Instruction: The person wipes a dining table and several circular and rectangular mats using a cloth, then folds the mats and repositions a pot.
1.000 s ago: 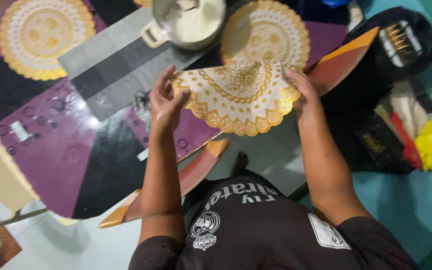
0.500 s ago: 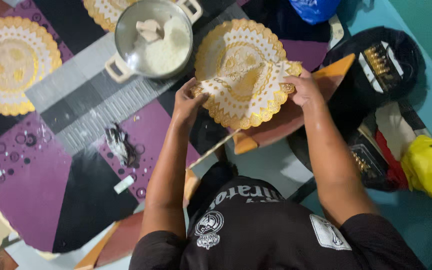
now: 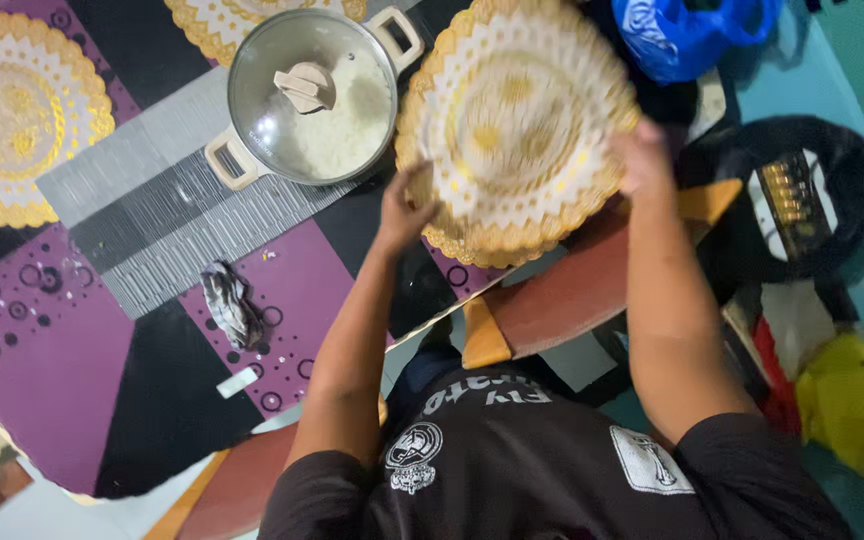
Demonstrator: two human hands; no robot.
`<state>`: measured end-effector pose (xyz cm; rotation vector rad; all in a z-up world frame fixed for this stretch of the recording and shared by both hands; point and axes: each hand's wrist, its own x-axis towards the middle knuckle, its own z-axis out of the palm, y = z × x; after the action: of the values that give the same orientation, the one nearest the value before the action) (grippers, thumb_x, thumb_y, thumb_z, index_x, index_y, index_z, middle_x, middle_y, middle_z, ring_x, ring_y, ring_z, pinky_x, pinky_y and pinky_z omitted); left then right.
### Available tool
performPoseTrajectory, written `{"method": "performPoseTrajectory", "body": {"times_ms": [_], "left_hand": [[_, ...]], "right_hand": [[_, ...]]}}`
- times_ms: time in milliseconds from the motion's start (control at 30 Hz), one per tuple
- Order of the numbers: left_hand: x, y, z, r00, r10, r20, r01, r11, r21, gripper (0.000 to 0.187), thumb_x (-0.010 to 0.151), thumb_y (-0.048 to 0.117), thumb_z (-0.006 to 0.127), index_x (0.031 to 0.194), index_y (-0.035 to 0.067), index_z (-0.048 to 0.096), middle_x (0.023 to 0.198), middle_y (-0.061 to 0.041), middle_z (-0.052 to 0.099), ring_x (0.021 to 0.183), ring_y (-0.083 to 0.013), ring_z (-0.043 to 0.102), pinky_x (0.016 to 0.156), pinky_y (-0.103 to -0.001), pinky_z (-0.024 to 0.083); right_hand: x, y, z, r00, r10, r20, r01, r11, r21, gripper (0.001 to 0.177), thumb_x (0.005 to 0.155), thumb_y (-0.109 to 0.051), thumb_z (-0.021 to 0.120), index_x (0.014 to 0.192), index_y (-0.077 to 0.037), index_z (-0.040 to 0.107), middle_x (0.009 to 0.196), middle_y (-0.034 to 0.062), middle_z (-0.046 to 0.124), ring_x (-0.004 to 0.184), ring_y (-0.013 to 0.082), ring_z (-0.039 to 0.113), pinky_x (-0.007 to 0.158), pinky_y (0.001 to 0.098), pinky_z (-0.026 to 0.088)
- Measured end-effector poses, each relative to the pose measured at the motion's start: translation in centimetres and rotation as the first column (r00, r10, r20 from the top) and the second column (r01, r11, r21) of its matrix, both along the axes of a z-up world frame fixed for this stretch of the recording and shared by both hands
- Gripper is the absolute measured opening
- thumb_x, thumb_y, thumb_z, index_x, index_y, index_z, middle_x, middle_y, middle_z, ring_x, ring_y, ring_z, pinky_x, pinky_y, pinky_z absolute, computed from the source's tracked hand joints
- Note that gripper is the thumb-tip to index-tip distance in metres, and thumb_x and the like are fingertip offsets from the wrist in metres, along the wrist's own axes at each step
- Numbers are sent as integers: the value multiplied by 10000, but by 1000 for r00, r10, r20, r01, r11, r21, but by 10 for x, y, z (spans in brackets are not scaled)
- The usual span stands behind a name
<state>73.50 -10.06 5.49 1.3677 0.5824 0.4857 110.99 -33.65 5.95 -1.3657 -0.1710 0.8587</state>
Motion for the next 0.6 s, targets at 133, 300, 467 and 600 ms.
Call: {"method": "performPoseTrajectory", "body": {"times_ms": [133, 300, 467, 600], "left_hand": [[-12, -36, -80, 793, 44, -608, -94, 994, -50, 637, 762, 49, 761, 1376, 124, 609, 1125, -198, 743, 943, -294, 736, 796, -361, 587], [-14, -53, -112, 863, 354, -360, -200, 895, 399, 504, 696, 2, 718, 1199, 16, 691, 1161, -207, 682, 963, -345, 706, 780, -375, 586], [-15, -61, -102, 814, 367, -451, -184, 898, 399, 433, 740, 30, 701, 1173, 31, 707, 1112, -195, 678, 917, -337, 704, 794, -383, 578], [-14, -61, -64, 796, 496, -346, -202, 758, 620, 421, 667, 35, 766, 1086, 8, 727, 1143, -221, 637, 1027, -390, 645, 872, -424, 547]], "right_hand": [[-16, -4, -76, 999, -38, -7, 26, 799, -601, 568, 774, 50, 745, 1294, -96, 569, 1078, 72, 701, 903, 242, 707, 733, 488, 622], [-12, -8, -97, 994, 23, 103, 47, 778, -627, 605, 700, 63, 742, 1277, -32, 587, 1038, 121, 719, 829, 240, 737, 676, 442, 638], [-3, -12, -92, 872, 343, 348, 18, 688, -725, 471, 712, -37, 807, 1159, -11, 663, 1046, 104, 708, 853, 199, 673, 671, 348, 541], [6, 11, -86, 665, 336, 667, 186, 790, -584, 524, 702, -11, 835, 1171, 3, 602, 989, 164, 621, 860, 267, 609, 745, 379, 520]]}}
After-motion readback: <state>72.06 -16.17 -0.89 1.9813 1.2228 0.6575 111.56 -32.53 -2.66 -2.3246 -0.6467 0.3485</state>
